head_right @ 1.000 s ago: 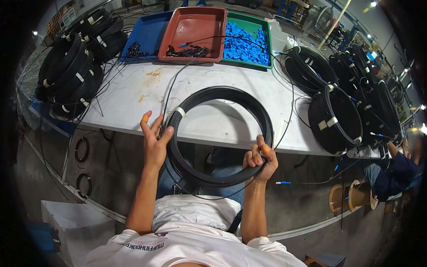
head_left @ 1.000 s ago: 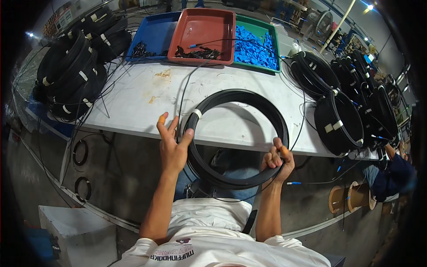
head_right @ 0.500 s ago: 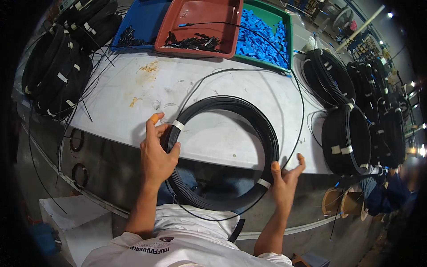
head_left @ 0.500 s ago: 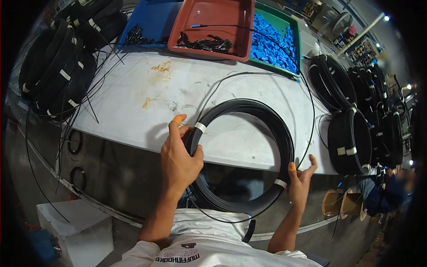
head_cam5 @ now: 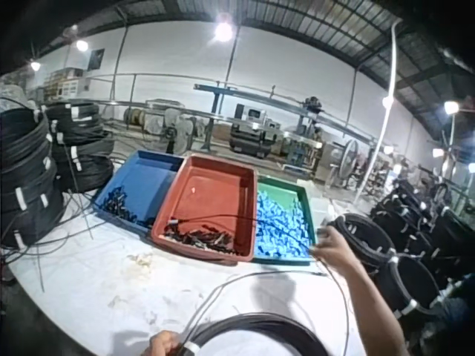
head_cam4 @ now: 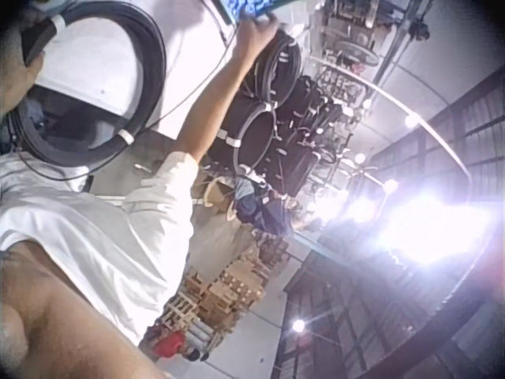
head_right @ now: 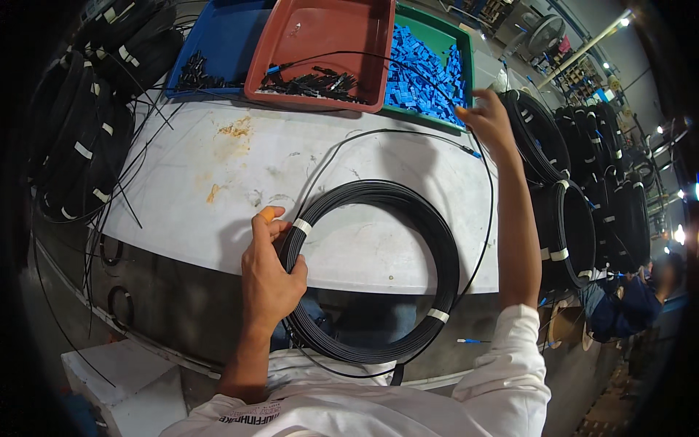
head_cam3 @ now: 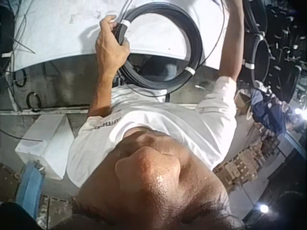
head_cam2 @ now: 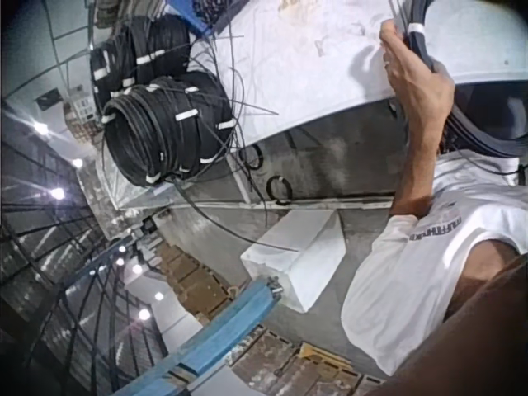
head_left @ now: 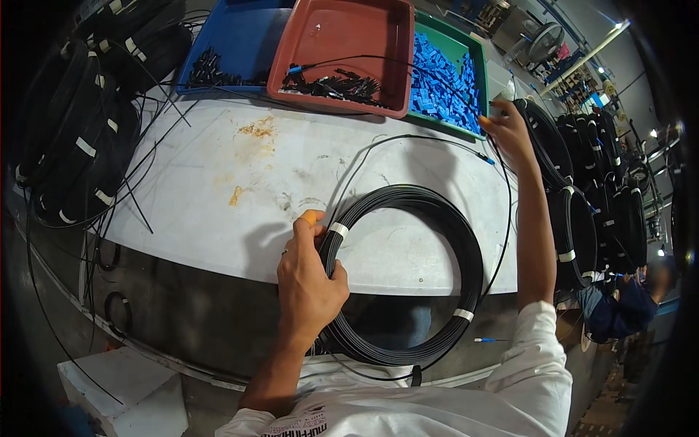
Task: The person assembles wiring harnesses by hand, attaching connectors to bundles of black cable and organizing the finished cable coils in a plastic tray.
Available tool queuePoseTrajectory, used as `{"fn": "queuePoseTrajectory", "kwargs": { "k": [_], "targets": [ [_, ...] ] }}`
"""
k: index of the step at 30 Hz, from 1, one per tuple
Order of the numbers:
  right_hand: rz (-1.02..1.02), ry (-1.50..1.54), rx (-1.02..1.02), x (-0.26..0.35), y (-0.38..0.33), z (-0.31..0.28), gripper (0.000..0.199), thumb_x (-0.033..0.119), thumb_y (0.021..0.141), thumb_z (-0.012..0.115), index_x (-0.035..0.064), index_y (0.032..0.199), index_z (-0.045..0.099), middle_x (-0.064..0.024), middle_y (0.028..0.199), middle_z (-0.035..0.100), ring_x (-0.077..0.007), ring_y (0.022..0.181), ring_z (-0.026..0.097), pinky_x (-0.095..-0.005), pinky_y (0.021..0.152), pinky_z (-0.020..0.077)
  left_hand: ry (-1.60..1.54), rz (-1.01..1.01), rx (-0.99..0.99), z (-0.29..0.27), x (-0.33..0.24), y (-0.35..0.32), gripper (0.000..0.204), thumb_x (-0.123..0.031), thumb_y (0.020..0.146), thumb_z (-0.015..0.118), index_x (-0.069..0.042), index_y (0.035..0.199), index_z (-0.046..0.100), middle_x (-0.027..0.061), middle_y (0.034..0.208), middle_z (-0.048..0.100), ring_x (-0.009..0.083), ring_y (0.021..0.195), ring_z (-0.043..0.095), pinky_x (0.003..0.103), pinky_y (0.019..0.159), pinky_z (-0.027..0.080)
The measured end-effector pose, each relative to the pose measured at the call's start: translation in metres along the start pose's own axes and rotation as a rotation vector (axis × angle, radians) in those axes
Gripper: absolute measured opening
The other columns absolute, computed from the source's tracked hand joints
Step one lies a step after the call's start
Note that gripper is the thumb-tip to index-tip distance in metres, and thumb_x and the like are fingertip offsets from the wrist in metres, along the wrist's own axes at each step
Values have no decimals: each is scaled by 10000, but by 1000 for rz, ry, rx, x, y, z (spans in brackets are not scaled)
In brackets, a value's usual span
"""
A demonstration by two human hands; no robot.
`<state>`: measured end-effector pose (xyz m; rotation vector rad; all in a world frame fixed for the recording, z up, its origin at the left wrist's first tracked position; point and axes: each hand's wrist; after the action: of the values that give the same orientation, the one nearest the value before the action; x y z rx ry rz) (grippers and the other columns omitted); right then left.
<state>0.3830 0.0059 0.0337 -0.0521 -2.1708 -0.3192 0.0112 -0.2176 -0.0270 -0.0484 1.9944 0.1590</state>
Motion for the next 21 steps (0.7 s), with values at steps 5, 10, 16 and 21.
{"fn": "queuePoseTrajectory", "kwargs": {
  "k": [5,10,16,21],
  "targets": [
    [-243,-188,63,43,20,76,335,104,900,747,46,1216,649,-137,863,731,-173,788,695,-316,708,516,99,58,15,-1,0,7,628,70,740,695,-30,1316,464,237,1100,661,437,1017,645,513,909,499],
    [-506,-100,254,41,-23,111,307,-97,911,597,48,1175,657,-122,864,705,-192,820,702,-320,747,548,127,126,53,-3,1,19,628,63,726,706,-30,1298,464,242,1069,678,443,999,654,509,883,512],
    [-428,-129,423,9,-39,103,311,-147,830,606,27,1070,700,-116,906,697,-220,824,681,-335,784,559,322,197,35,0,-3,22,636,72,696,703,-31,1286,489,227,1021,688,412,953,666,487,833,518],
    [-782,-264,369,-1,-47,113,241,-71,821,694,75,1013,681,-118,1324,616,-324,1271,555,-412,1055,468,540,299,35,4,-7,24,649,45,678,700,-39,1292,508,206,975,687,374,995,636,480,864,479]
  ]
}}
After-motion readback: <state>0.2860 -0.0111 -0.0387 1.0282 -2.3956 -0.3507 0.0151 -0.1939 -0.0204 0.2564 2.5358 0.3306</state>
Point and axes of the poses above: each hand's wrist, its own y-axis towards the middle knuckle, its own z-axis out of the palm, x = y × z
